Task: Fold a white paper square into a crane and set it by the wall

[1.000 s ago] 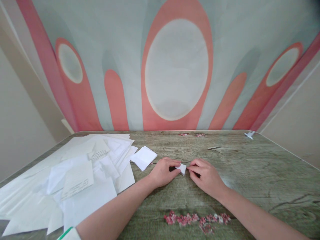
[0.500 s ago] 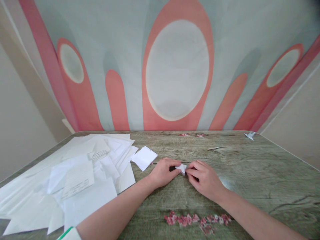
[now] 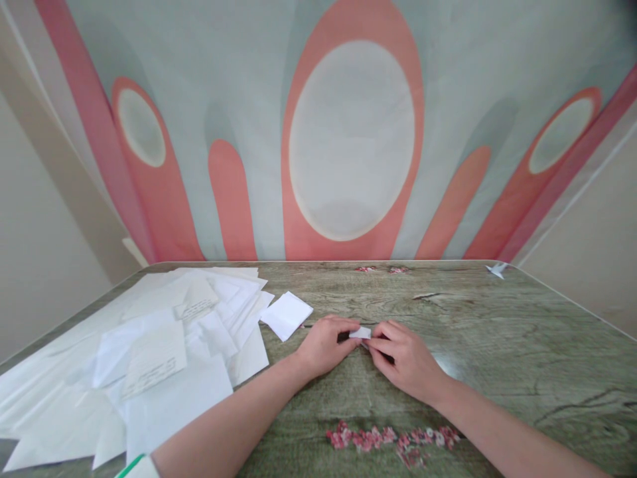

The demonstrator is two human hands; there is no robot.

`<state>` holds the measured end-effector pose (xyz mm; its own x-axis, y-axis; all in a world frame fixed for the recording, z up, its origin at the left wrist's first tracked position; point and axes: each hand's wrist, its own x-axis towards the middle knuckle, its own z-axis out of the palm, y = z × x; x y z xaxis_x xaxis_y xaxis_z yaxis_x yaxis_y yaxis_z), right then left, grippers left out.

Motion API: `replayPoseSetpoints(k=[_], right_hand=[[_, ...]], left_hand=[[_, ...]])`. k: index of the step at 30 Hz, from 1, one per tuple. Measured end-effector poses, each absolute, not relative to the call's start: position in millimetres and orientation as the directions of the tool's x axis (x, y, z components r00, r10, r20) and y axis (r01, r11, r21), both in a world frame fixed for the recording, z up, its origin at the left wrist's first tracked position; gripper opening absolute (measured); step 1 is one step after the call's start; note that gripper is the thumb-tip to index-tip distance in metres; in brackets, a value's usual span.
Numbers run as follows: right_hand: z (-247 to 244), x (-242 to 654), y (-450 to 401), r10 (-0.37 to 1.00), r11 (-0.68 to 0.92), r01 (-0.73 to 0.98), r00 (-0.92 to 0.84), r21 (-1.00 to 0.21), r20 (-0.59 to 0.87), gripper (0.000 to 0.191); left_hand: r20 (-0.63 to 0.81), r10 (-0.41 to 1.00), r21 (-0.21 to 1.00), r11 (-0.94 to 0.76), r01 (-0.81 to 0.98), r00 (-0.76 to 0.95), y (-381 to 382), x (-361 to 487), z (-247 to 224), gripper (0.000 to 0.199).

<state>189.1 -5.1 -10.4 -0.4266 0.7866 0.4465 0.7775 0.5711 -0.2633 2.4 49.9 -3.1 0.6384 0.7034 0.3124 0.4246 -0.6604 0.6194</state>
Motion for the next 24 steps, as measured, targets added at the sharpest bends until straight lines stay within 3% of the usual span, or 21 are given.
replayPoseSetpoints(k=[7, 17, 24], right_hand=[[-9.2, 185.0, -7.1, 0.791, 0.561, 0.798, -0.439, -0.22, 0.425, 0.019], [-10.3, 177.3, -8.4, 0.794, 0.555, 0.813, -0.455, -0.175, 0.404, 0.019], [-7.7, 177.7, -10.2, 0.788, 0.567, 0.796, -0.448, -0.214, 0.422, 0.018]], left_hand=[[0.369, 0.727, 0.585, -0.665, 0.464, 0.579, 48.8, 5.3, -7.2, 0.027], [0.322, 0.799, 0.554, -0.593, 0.584, 0.507, 47.2, 14.4, -8.4, 0.028], [0.307, 0.807, 0.524, -0.586, 0.618, 0.505, 48.7, 14.8, -9.3, 0.024]])
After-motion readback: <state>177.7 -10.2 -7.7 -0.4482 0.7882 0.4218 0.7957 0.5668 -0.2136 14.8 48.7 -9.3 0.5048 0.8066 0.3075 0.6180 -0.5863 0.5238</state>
